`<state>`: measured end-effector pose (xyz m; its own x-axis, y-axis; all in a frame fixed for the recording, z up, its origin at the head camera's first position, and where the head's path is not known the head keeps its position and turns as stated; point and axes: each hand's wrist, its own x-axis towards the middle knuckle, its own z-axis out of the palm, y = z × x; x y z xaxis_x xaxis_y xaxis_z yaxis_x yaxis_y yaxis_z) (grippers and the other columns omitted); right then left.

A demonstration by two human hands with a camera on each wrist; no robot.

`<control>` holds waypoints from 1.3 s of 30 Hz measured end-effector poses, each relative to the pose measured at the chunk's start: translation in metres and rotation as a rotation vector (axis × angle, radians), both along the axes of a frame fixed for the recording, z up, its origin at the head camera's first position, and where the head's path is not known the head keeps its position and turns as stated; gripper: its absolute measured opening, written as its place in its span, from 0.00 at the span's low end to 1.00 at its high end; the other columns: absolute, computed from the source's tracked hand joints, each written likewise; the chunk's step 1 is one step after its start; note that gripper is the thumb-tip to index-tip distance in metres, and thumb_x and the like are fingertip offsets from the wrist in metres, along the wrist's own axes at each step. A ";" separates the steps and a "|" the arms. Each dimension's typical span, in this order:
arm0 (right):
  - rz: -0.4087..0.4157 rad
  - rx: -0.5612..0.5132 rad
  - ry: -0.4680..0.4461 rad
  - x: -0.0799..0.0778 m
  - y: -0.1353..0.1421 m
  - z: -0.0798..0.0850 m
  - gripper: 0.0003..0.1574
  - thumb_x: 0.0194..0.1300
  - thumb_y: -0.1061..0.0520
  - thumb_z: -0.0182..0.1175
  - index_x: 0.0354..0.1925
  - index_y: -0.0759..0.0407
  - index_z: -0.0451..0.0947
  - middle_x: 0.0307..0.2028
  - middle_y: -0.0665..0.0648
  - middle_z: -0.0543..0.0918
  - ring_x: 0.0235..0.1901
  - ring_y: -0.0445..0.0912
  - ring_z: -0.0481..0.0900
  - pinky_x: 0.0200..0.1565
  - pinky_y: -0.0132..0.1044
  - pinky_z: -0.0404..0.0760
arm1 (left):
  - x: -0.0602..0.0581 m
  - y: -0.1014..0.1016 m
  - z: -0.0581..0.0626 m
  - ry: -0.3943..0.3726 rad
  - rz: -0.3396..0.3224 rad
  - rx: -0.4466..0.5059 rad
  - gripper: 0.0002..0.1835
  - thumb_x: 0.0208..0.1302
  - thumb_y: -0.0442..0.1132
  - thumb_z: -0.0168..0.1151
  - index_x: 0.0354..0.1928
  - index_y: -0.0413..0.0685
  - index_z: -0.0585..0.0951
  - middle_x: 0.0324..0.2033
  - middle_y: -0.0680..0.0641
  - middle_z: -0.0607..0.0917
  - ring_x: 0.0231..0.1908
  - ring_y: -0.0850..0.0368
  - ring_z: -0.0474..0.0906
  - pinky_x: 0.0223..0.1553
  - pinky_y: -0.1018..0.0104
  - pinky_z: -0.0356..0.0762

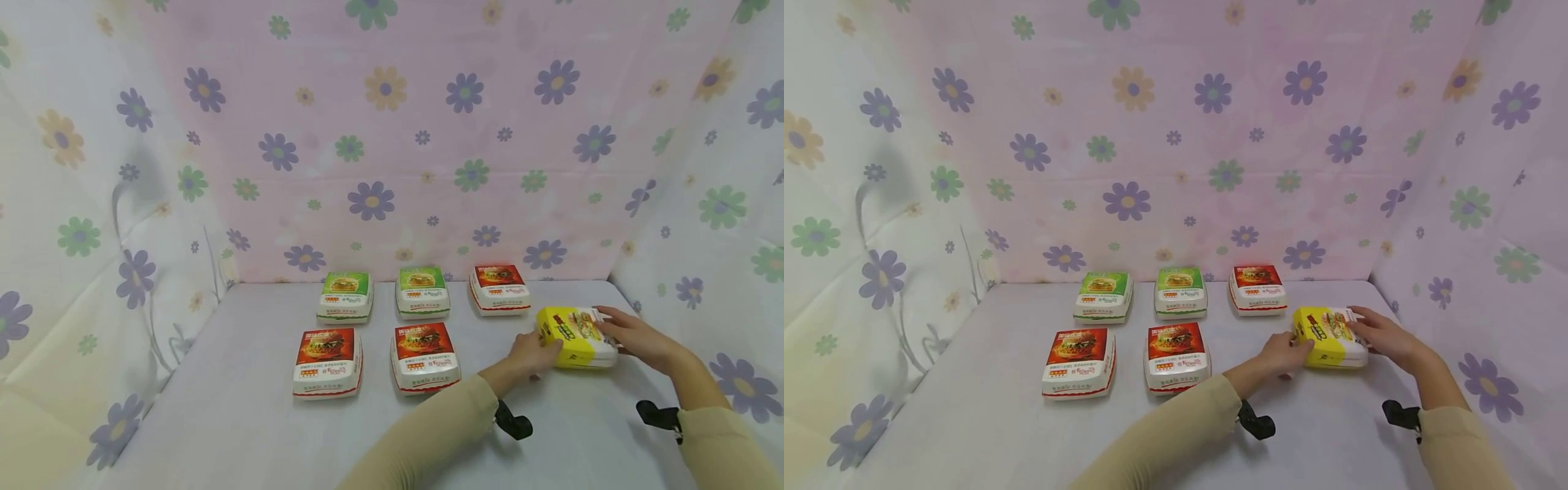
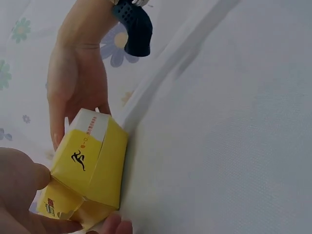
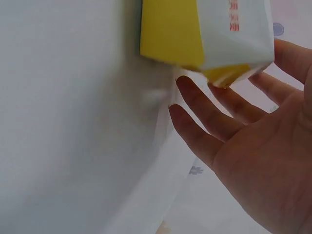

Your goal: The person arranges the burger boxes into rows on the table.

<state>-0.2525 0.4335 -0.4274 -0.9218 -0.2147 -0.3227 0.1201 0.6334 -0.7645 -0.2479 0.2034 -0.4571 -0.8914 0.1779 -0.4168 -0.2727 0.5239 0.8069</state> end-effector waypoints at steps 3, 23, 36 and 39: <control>0.016 0.005 0.008 0.008 0.004 -0.001 0.47 0.84 0.41 0.39 0.78 0.73 0.36 0.72 0.83 0.52 0.68 0.76 0.59 0.64 0.66 0.70 | -0.004 0.002 0.000 -0.021 0.010 0.010 0.26 0.72 0.60 0.59 0.62 0.52 0.80 0.44 0.49 0.74 0.29 0.54 0.71 0.25 0.62 0.70; 0.006 0.065 0.068 0.021 -0.002 0.019 0.48 0.84 0.42 0.38 0.73 0.83 0.38 0.69 0.88 0.53 0.66 0.79 0.60 0.62 0.65 0.72 | -0.021 0.003 -0.003 -0.011 0.125 0.023 0.35 0.74 0.66 0.51 0.66 0.43 0.71 0.49 0.45 0.74 0.20 0.52 0.68 0.20 0.63 0.68; -0.001 0.009 0.027 0.004 0.001 0.005 0.44 0.85 0.43 0.37 0.74 0.80 0.48 0.72 0.84 0.53 0.69 0.76 0.57 0.63 0.68 0.70 | 0.013 0.005 0.000 0.020 0.086 -0.035 0.44 0.63 0.64 0.66 0.70 0.42 0.67 0.59 0.43 0.73 0.55 0.50 0.72 0.62 0.50 0.75; 0.000 0.000 0.020 0.003 0.000 0.001 0.43 0.85 0.44 0.37 0.74 0.81 0.49 0.72 0.84 0.54 0.69 0.74 0.60 0.62 0.65 0.72 | 0.015 0.007 -0.001 0.035 0.091 -0.057 0.46 0.62 0.66 0.67 0.71 0.42 0.67 0.61 0.42 0.72 0.57 0.50 0.72 0.64 0.49 0.74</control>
<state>-0.2499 0.4337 -0.4260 -0.9280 -0.2150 -0.3043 0.1048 0.6332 -0.7668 -0.2331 0.2104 -0.4585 -0.9169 0.0722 -0.3926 -0.2939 0.5433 0.7864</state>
